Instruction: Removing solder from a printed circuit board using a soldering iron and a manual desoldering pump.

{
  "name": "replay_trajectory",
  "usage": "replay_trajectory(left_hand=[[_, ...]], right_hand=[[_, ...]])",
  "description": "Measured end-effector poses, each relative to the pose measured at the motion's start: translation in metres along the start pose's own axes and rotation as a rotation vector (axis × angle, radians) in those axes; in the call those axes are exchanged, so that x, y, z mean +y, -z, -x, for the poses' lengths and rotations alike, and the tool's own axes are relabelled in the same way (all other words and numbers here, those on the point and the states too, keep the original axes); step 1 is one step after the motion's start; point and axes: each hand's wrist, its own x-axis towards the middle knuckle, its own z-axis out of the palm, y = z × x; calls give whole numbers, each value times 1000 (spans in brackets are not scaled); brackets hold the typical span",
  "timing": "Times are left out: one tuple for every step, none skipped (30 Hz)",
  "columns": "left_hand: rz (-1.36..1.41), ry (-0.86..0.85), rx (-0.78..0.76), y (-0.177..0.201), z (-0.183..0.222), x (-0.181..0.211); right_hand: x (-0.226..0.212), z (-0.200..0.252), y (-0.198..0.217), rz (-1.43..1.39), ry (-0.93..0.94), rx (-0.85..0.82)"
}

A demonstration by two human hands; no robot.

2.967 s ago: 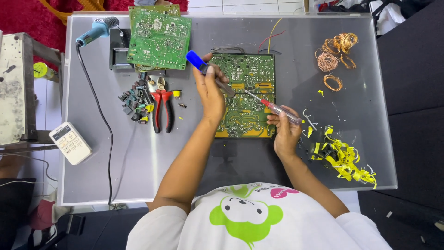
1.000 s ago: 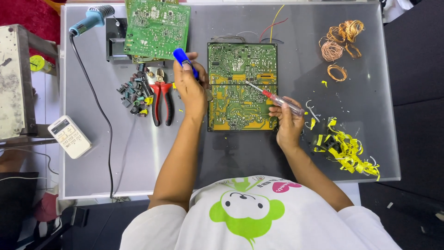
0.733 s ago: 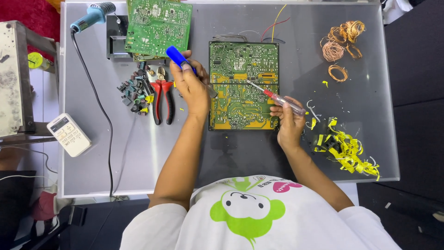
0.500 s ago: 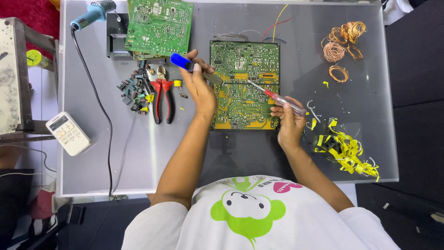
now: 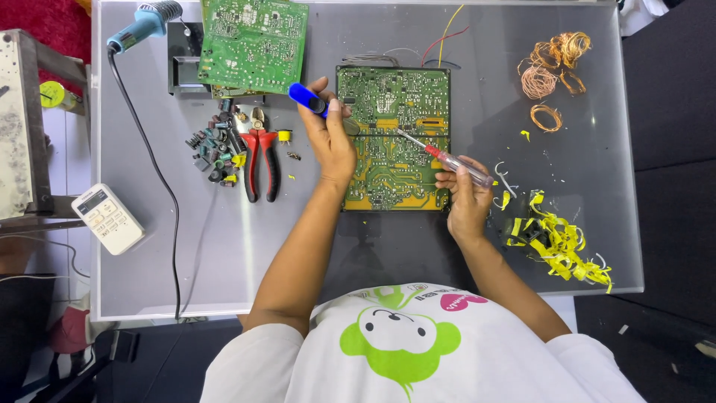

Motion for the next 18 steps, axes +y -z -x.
replay_trajectory(left_hand=[[-1,0,0,-1,0,0],[4,2,-4,-1,0,1],[8,4,-7,-2,0,1],[7,4,-7,-2,-1,3],[10,3,-9,-2,-1,4],[13,1,-10,-3,-2,5],[13,2,-11,-3,-2,6],[12,8,-15,-3,-1,7],[12,14,-19,-4,-1,9],[11,13,-20,-5,-1,11],[-23,5,-46,-6,-1,13],[-57,-3,-72,-7,-1,16],[-58,-3,-72,-6,-3,22],[-115,-16,-118,-5,-5,29],[-173,-29,-164,-5,-7,35],[-174,-30,-163,-6,-8,35],[-202,-47,-223,-7,-9,36],[-230,-64,-284,-7,-10,36]], right_hand=[[-1,0,0,0,-1,0],[-1,0,-1,3,0,2],[-2,0,-1,6,1,4],[-2,0,-1,6,1,4],[-1,0,-1,4,-1,3],[-1,0,0,2,-3,3],[-1,0,0,2,-4,4],[-2,0,-1,0,-3,5],[-2,-1,-1,-2,-2,6],[-3,-1,-1,-3,-2,6],[-3,-1,-1,1,-5,2],[-3,0,-1,4,-7,-3],[-2,0,0,3,-8,-4],[-1,0,0,5,-7,-3],[0,-1,0,5,-5,-4],[-1,-2,0,4,-6,-6],[-1,-2,0,7,-3,-11],[-2,-2,0,10,0,-17]])
